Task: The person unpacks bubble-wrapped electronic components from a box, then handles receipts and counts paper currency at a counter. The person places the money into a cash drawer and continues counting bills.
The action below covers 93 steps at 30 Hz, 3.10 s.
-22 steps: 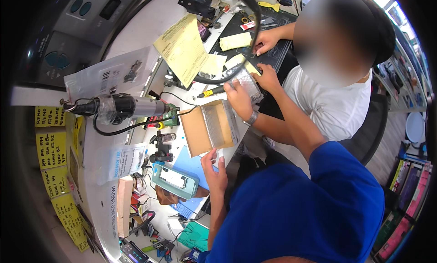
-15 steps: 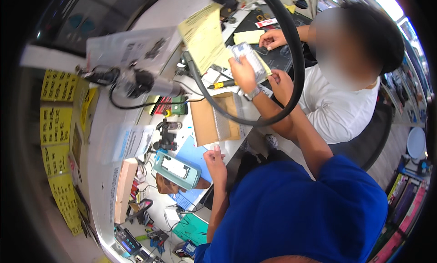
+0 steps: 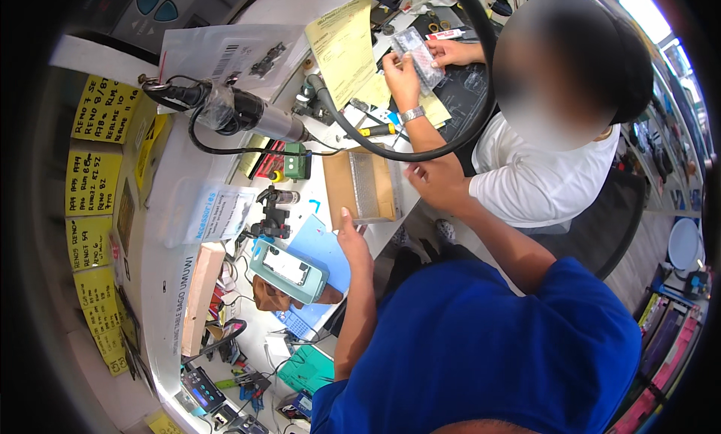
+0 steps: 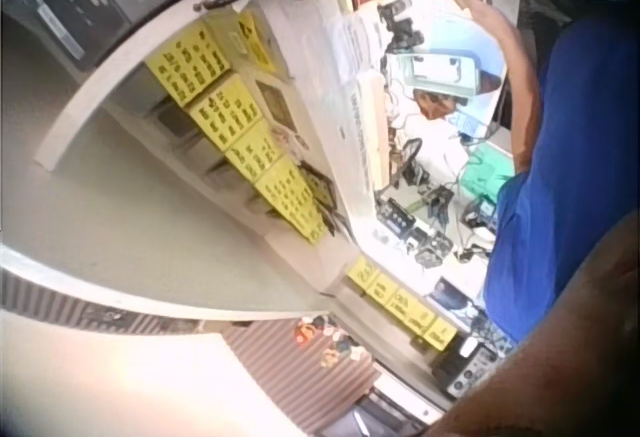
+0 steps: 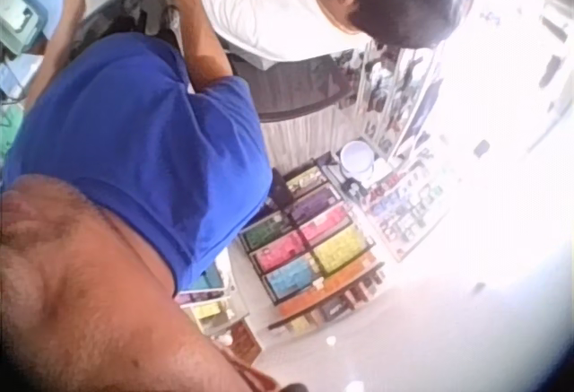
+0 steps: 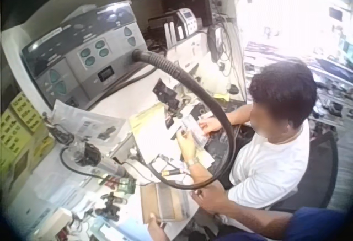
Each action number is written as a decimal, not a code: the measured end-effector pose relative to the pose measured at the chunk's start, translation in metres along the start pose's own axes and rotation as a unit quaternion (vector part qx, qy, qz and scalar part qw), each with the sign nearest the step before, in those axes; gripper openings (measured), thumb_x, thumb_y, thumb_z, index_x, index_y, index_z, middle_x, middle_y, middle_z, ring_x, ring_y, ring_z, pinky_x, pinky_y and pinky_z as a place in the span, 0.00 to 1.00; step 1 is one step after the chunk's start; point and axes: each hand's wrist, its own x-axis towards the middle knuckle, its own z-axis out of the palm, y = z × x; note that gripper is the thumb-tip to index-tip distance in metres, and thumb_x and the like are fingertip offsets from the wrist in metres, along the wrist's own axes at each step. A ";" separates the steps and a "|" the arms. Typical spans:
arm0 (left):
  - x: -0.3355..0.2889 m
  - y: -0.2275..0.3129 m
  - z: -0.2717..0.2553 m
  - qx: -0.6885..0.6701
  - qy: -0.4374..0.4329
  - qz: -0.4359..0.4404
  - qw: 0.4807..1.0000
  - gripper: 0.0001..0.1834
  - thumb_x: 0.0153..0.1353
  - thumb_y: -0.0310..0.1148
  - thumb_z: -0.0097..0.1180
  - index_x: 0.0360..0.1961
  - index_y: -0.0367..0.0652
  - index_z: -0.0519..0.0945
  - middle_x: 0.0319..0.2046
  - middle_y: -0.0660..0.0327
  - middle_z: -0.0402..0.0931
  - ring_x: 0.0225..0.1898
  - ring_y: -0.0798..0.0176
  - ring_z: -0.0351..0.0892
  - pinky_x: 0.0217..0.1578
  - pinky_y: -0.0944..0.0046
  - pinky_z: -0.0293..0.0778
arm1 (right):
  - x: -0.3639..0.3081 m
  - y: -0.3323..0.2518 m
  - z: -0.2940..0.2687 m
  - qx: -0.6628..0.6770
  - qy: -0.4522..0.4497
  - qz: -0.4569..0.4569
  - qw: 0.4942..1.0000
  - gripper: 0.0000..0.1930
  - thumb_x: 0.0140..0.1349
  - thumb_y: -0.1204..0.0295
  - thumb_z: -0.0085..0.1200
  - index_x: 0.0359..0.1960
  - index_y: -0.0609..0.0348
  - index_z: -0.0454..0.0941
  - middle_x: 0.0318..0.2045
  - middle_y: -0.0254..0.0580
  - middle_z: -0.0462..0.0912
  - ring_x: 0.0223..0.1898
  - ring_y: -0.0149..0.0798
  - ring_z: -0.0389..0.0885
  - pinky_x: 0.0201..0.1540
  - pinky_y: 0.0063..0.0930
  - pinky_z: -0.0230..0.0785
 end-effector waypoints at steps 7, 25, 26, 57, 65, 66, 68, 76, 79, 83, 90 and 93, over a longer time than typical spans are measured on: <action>-0.010 0.033 -0.089 0.091 -0.041 0.007 0.995 0.29 0.77 0.52 0.56 0.58 0.33 0.80 0.50 0.56 0.85 0.48 0.61 0.84 0.55 0.58 0.78 | -0.031 0.003 0.040 0.091 -0.090 -0.045 0.991 0.18 0.72 0.60 0.58 0.52 0.61 0.85 0.42 0.54 0.88 0.38 0.48 0.86 0.47 0.41 0.78; 0.050 0.045 -0.104 0.145 -0.028 0.147 0.978 0.26 0.78 0.49 0.57 0.58 0.33 0.82 0.53 0.56 0.83 0.57 0.64 0.77 0.62 0.60 0.69 | -0.016 0.037 0.099 0.098 -0.196 0.033 0.975 0.30 0.70 0.61 0.58 0.69 0.67 0.73 0.61 0.62 0.82 0.58 0.55 0.84 0.63 0.43 0.74; 0.057 0.042 -0.104 0.135 -0.035 0.151 0.979 0.26 0.78 0.48 0.57 0.59 0.32 0.81 0.55 0.56 0.82 0.59 0.63 0.77 0.64 0.60 0.68 | -0.013 0.037 0.103 0.099 -0.190 0.027 0.976 0.30 0.70 0.61 0.58 0.69 0.67 0.73 0.61 0.62 0.81 0.59 0.55 0.83 0.64 0.43 0.74; -0.130 -0.085 -0.092 0.241 -0.393 -0.205 0.863 0.23 0.79 0.46 0.51 0.59 0.36 0.80 0.49 0.58 0.83 0.51 0.67 0.80 0.56 0.64 0.73 | -0.018 0.009 -0.029 0.152 -0.070 0.076 0.983 0.17 0.73 0.60 0.56 0.44 0.66 0.84 0.30 0.43 0.84 0.34 0.36 0.81 0.41 0.34 0.72; -0.133 -0.082 -0.088 0.248 -0.330 -0.220 0.884 0.23 0.79 0.46 0.52 0.59 0.37 0.80 0.48 0.60 0.83 0.51 0.68 0.79 0.56 0.64 0.73 | -0.014 0.032 -0.033 0.103 -0.071 0.054 0.991 0.17 0.74 0.60 0.56 0.38 0.65 0.82 0.24 0.40 0.79 0.30 0.35 0.77 0.37 0.36 0.69; -0.133 -0.081 -0.088 0.248 -0.324 -0.220 0.886 0.23 0.79 0.46 0.52 0.59 0.37 0.80 0.48 0.60 0.83 0.51 0.68 0.79 0.56 0.64 0.73 | -0.014 0.035 -0.032 0.095 -0.074 0.051 0.991 0.17 0.74 0.60 0.56 0.37 0.65 0.82 0.24 0.40 0.79 0.29 0.35 0.76 0.37 0.36 0.68; -0.134 -0.080 -0.088 0.248 -0.314 -0.221 0.889 0.23 0.79 0.46 0.52 0.59 0.37 0.81 0.48 0.60 0.83 0.50 0.68 0.79 0.56 0.65 0.73 | -0.016 0.035 -0.032 0.100 -0.076 0.070 0.990 0.17 0.74 0.60 0.56 0.37 0.66 0.82 0.24 0.40 0.78 0.29 0.36 0.75 0.36 0.37 0.68; -0.137 -0.079 -0.087 0.254 -0.290 -0.224 0.895 0.22 0.79 0.47 0.53 0.59 0.38 0.81 0.48 0.62 0.83 0.50 0.69 0.79 0.55 0.65 0.72 | -0.022 0.037 -0.039 0.112 -0.047 0.105 0.987 0.17 0.75 0.61 0.54 0.38 0.66 0.82 0.26 0.44 0.81 0.31 0.36 0.80 0.37 0.36 0.69; -0.132 -0.080 -0.085 0.256 -0.291 -0.226 0.894 0.22 0.79 0.47 0.53 0.59 0.38 0.81 0.48 0.62 0.82 0.50 0.70 0.79 0.55 0.66 0.72 | -0.001 0.062 -0.050 0.141 0.056 0.171 0.973 0.17 0.75 0.61 0.54 0.39 0.67 0.82 0.28 0.44 0.83 0.33 0.34 0.81 0.37 0.33 0.70; -0.135 -0.083 -0.085 0.253 -0.275 -0.223 0.900 0.22 0.79 0.47 0.53 0.59 0.39 0.81 0.47 0.63 0.82 0.49 0.70 0.78 0.55 0.66 0.72 | 0.071 0.059 -0.049 0.531 0.202 0.101 0.817 0.13 0.77 0.63 0.54 0.44 0.61 0.83 0.34 0.38 0.84 0.39 0.33 0.84 0.45 0.27 0.76; -0.134 -0.075 -0.086 0.268 -0.244 -0.234 0.902 0.22 0.79 0.47 0.53 0.59 0.39 0.81 0.47 0.64 0.82 0.49 0.71 0.78 0.55 0.67 0.72 | 0.239 0.053 0.005 0.776 0.153 0.071 0.608 0.30 0.73 0.56 0.63 0.61 0.73 0.75 0.52 0.48 0.84 0.50 0.36 0.84 0.54 0.25 0.76; -0.135 -0.073 -0.084 0.261 -0.221 -0.227 0.912 0.22 0.79 0.47 0.54 0.59 0.39 0.81 0.47 0.64 0.82 0.49 0.72 0.78 0.54 0.67 0.72 | 0.243 0.032 0.021 0.785 0.084 0.073 0.610 0.26 0.73 0.59 0.62 0.59 0.71 0.75 0.50 0.47 0.83 0.48 0.36 0.85 0.52 0.25 0.77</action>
